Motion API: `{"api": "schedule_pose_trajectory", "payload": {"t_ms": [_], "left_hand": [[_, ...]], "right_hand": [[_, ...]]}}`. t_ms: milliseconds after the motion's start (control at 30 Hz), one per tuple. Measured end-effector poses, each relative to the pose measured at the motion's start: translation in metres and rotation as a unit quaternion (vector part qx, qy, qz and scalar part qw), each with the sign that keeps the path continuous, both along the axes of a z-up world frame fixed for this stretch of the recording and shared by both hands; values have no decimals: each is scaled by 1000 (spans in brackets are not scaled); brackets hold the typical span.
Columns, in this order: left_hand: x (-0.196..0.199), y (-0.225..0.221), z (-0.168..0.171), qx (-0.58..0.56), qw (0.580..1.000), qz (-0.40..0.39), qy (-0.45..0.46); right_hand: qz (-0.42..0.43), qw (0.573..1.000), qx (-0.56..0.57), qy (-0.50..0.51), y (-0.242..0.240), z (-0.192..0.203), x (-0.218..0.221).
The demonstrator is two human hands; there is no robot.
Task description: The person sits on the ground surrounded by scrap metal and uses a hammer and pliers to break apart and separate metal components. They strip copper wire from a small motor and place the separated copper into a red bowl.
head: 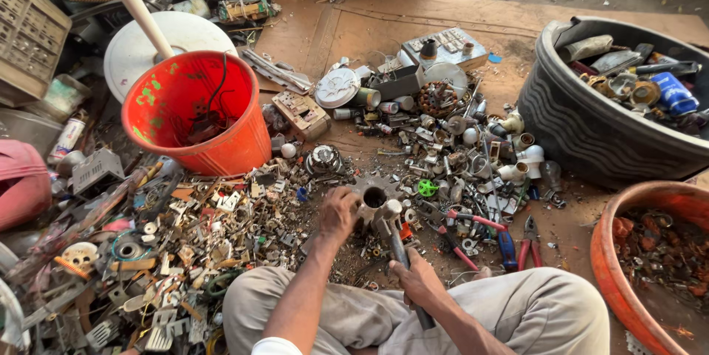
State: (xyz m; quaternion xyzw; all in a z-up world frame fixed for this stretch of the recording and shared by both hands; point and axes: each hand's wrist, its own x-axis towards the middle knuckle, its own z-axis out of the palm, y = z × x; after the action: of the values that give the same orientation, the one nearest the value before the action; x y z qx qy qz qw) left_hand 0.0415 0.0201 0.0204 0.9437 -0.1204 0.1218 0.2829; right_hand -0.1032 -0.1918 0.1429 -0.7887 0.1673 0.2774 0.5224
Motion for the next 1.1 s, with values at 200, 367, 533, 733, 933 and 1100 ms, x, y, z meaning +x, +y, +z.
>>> {"api": "schedule_pose_trajectory", "payload": {"t_ms": [200, 367, 533, 733, 933, 1100], "left_hand": [[-30, 3, -52, -14, 999, 19, -37], [-50, -12, -18, -38, 994, 85, -61], [-66, -29, 26, -92, 959, 191, 189], [-58, -28, -3, -55, 971, 192, 134], [-53, -25, -7, -25, 981, 153, 114], [-51, -19, -17, -26, 983, 107, 148]], "right_hand": [[4, 1000, -17, 0, 1, 9, -3], [10, 999, -19, -25, 2, 9, -2], [22, 999, -41, -22, 0, 4, -2], [104, 969, -168, -147, 5, 13, 1], [122, 892, -172, -401, 20, 41, 16], [208, 923, -286, -154, 36, 45, 36]]}}
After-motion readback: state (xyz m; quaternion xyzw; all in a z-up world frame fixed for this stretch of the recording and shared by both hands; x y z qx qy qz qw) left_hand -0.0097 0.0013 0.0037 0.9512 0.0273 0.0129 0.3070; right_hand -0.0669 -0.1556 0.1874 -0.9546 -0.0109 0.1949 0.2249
